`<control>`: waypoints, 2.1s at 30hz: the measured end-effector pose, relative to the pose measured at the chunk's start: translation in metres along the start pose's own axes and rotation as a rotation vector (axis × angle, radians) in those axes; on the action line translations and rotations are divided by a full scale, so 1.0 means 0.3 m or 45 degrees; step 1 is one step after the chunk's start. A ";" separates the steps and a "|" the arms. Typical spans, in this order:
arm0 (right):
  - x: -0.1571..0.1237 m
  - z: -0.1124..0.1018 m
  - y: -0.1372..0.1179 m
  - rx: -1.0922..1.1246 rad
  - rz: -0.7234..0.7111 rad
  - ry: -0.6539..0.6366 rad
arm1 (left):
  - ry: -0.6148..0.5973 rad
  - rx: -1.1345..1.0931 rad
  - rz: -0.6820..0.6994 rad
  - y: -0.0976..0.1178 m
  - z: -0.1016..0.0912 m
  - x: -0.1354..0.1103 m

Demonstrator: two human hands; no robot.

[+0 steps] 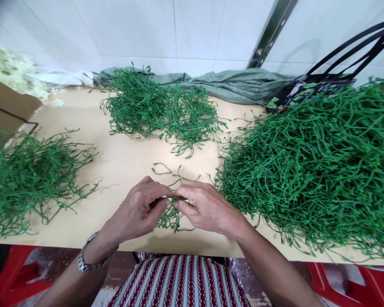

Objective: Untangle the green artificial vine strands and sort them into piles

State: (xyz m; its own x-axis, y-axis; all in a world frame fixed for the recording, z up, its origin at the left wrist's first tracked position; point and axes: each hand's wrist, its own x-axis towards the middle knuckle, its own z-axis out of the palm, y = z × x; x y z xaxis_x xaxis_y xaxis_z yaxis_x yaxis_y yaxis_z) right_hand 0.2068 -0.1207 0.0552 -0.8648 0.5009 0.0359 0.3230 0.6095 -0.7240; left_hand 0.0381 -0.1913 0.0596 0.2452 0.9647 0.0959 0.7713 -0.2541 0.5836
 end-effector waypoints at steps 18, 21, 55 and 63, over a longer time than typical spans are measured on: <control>-0.011 0.039 0.005 -0.203 -0.129 -0.061 | -0.059 0.062 -0.001 -0.005 0.029 -0.017; -0.016 0.046 0.002 -0.295 -0.171 -0.026 | -0.076 0.187 0.094 -0.006 0.028 -0.012; -0.015 0.078 -0.002 -0.157 0.094 0.179 | 0.065 -0.619 -0.174 -0.027 0.042 0.001; -0.007 0.070 -0.012 0.149 -0.199 0.264 | 0.021 -1.235 -0.305 -0.037 0.031 -0.018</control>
State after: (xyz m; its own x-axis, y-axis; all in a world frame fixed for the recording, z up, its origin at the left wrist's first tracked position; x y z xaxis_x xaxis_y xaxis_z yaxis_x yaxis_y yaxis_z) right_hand 0.1993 -0.1369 0.0432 -0.7997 0.5288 0.2845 0.1352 0.6202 -0.7727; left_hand 0.0335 -0.1944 0.0451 0.1320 0.9858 -0.1038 -0.0155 0.1068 0.9942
